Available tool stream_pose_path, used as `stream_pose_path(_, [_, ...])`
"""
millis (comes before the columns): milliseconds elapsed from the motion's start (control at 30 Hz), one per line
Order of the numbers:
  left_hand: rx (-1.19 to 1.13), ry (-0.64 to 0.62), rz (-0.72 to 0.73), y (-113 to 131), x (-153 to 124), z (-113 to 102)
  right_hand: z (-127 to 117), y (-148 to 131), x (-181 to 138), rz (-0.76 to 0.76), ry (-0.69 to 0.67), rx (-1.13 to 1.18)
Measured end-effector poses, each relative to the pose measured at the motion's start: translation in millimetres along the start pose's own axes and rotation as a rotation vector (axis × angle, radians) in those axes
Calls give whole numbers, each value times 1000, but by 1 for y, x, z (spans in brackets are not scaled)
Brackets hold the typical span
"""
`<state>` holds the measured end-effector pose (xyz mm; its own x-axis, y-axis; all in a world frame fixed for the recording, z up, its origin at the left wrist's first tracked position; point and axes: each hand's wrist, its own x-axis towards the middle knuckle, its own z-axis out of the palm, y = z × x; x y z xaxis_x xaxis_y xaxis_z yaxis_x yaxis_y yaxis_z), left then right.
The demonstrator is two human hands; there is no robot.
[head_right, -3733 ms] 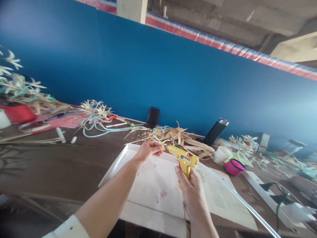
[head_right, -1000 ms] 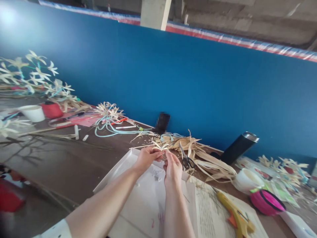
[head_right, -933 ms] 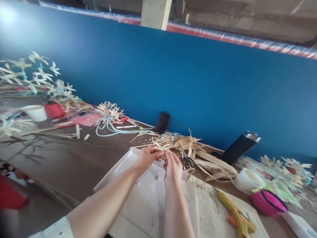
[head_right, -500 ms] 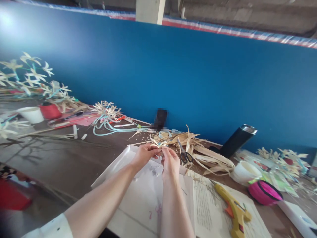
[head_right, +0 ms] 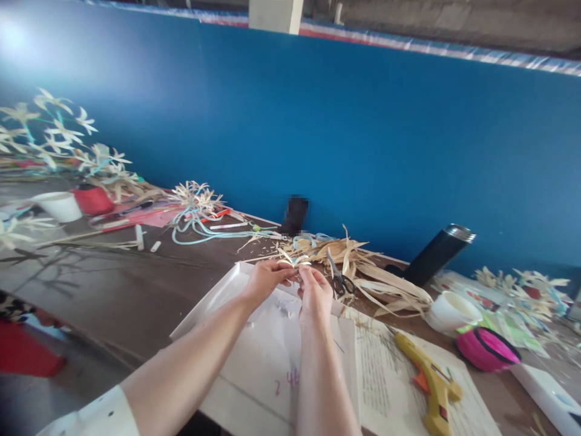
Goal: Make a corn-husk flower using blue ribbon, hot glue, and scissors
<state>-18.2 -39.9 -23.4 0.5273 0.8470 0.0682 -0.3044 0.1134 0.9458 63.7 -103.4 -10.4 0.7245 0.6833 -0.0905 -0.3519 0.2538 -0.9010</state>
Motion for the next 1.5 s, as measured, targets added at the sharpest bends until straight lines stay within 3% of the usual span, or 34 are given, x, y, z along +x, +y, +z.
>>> stream_pose_path(1500, [176, 17, 207, -5, 0, -2, 1, 1, -4, -24, 4, -4])
